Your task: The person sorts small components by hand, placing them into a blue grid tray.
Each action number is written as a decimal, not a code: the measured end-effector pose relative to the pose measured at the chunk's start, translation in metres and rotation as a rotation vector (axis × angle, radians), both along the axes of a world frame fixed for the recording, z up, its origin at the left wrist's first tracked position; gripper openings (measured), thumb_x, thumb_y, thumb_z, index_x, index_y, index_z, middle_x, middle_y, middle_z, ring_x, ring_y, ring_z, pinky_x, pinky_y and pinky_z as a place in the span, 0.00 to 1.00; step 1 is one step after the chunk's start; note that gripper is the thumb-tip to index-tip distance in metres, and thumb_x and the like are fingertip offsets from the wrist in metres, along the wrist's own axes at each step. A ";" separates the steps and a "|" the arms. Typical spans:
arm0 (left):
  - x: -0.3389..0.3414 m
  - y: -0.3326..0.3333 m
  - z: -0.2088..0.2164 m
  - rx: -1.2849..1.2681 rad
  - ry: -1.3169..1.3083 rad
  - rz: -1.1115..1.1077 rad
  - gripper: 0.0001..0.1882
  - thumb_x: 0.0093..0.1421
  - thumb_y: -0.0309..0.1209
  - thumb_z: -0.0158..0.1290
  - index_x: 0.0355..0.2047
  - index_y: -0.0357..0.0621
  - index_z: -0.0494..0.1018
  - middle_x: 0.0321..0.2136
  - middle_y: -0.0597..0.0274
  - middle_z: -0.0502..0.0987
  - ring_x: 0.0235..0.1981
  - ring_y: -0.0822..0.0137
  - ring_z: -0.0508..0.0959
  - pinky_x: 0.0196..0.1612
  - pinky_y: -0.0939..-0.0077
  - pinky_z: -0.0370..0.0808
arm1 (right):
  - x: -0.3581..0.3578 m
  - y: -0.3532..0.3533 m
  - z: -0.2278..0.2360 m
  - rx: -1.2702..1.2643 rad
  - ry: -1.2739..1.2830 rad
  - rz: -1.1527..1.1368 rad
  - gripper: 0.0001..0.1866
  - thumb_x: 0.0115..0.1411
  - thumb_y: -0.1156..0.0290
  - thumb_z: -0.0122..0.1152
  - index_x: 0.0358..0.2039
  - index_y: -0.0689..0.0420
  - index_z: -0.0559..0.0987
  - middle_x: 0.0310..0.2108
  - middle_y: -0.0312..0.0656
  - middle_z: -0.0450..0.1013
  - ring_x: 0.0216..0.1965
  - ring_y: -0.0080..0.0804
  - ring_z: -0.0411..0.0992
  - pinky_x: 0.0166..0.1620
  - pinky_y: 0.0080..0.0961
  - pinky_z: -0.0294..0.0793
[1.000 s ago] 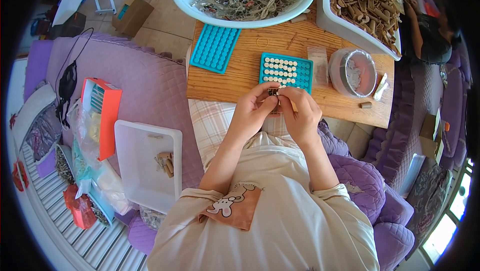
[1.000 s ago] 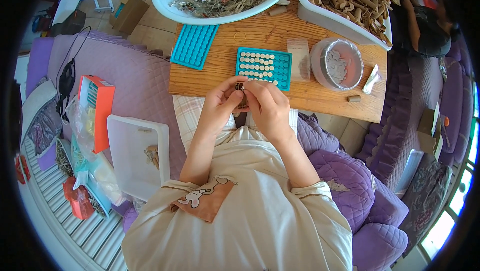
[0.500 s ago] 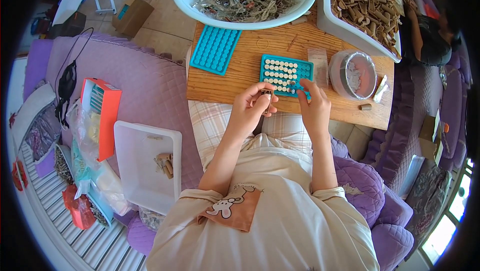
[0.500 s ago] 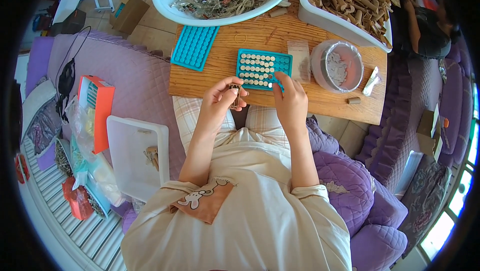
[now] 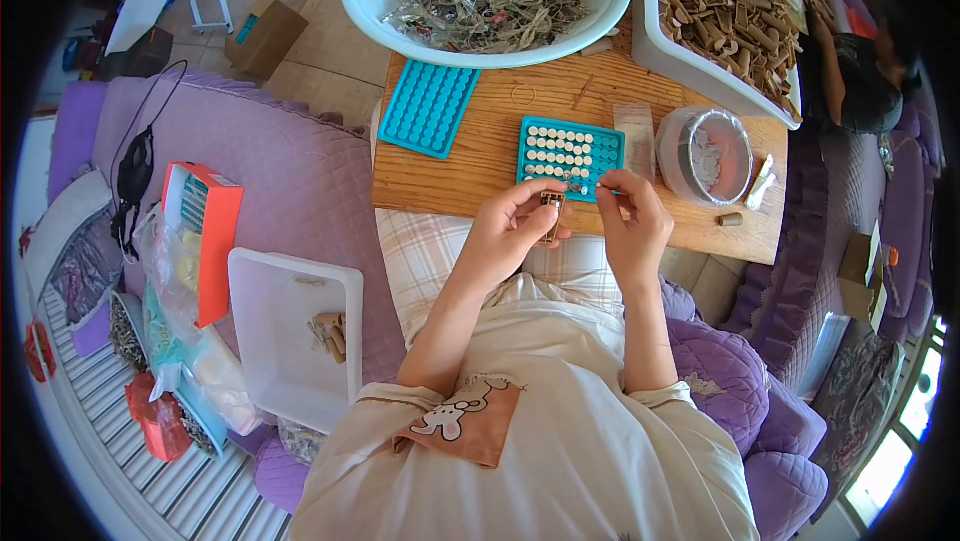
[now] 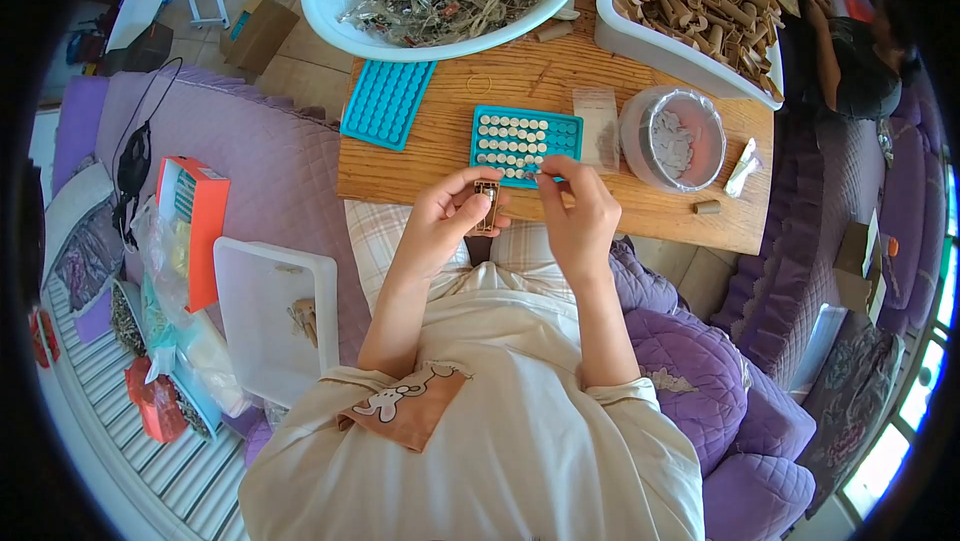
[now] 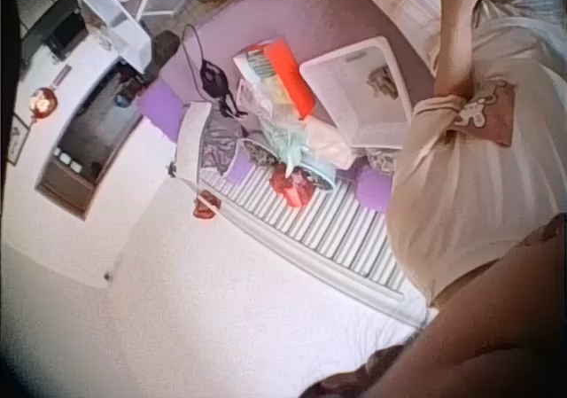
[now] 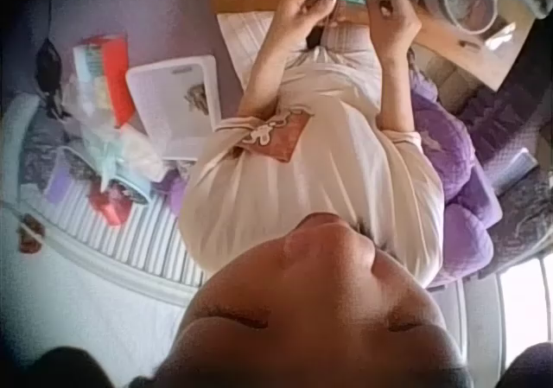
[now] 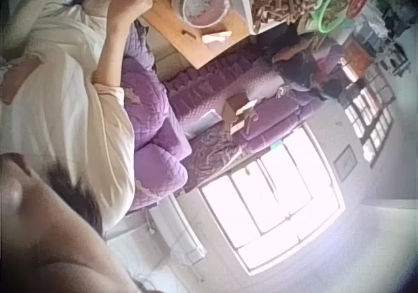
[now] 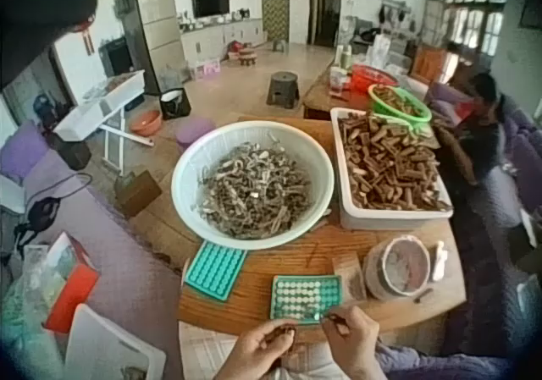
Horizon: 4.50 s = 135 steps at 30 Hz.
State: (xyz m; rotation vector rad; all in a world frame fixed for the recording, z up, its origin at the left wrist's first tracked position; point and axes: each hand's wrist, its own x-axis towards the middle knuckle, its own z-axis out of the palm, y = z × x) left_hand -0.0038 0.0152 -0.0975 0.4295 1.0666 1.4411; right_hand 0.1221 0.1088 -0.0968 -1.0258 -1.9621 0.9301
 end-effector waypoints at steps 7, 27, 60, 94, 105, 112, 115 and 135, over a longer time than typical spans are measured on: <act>0.006 0.004 0.004 0.018 0.002 -0.014 0.14 0.55 0.26 0.45 0.43 0.39 0.64 0.30 0.63 0.73 0.28 0.75 0.73 0.28 0.84 0.70 | -0.013 -0.018 0.021 0.242 0.028 0.121 0.08 0.42 0.82 0.58 0.25 0.58 0.72 0.24 0.41 0.71 0.24 0.34 0.70 0.26 0.22 0.70; 0.021 0.006 0.014 0.025 0.374 -0.202 0.12 0.55 0.24 0.45 0.41 0.36 0.65 0.23 0.63 0.73 0.25 0.77 0.72 0.26 0.85 0.68 | 0.017 0.021 0.043 -0.516 -0.134 0.466 0.20 0.41 0.79 0.58 0.38 0.58 0.69 0.37 0.40 0.66 0.34 0.28 0.66 0.35 0.24 0.66; -0.004 0.007 0.012 -0.026 -0.017 0.019 0.16 0.51 0.22 0.45 0.43 0.39 0.63 0.31 0.60 0.72 0.29 0.71 0.74 0.30 0.81 0.72 | -0.018 0.326 0.056 0.363 -1.017 -0.367 0.11 0.48 0.68 0.52 0.33 0.58 0.70 0.32 0.52 0.70 0.36 0.48 0.69 0.37 0.38 0.70; -0.014 0.016 0.045 0.332 -0.227 0.487 0.17 0.57 0.31 0.44 0.46 0.42 0.59 0.39 0.56 0.69 0.41 0.68 0.71 0.42 0.75 0.71 | -0.044 0.007 0.056 -0.989 0.880 0.426 0.12 0.41 0.86 0.55 0.29 0.61 0.70 0.36 0.40 0.68 0.35 0.24 0.68 0.40 0.16 0.66; -0.008 0.019 0.055 0.332 -0.164 0.472 0.17 0.57 0.30 0.43 0.47 0.42 0.59 0.40 0.58 0.68 0.43 0.69 0.69 0.42 0.75 0.70 | -0.041 -0.014 0.066 -0.342 0.264 0.097 0.12 0.46 0.85 0.55 0.34 0.66 0.70 0.33 0.39 0.67 0.35 0.23 0.68 0.36 0.13 0.68; -0.004 0.021 0.053 0.403 -0.049 0.474 0.18 0.55 0.31 0.47 0.45 0.42 0.60 0.39 0.56 0.69 0.40 0.67 0.71 0.43 0.73 0.70 | -0.039 -0.014 0.061 -0.419 0.493 0.083 0.13 0.47 0.83 0.56 0.36 0.67 0.71 0.33 0.40 0.68 0.34 0.22 0.68 0.38 0.15 0.68; -0.001 0.021 0.053 0.432 0.029 0.481 0.17 0.55 0.29 0.46 0.45 0.39 0.60 0.39 0.56 0.69 0.41 0.68 0.70 0.44 0.75 0.68 | -0.039 -0.023 0.058 -0.379 0.495 0.100 0.13 0.45 0.83 0.57 0.35 0.66 0.71 0.34 0.41 0.68 0.37 0.25 0.67 0.42 0.19 0.66; 0.003 0.024 0.043 0.500 0.208 0.423 0.14 0.55 0.22 0.45 0.43 0.35 0.61 0.42 0.51 0.67 0.43 0.68 0.69 0.46 0.78 0.66 | -0.041 -0.021 0.043 -0.252 0.350 0.059 0.14 0.43 0.83 0.59 0.34 0.64 0.73 0.34 0.42 0.71 0.37 0.25 0.68 0.42 0.19 0.65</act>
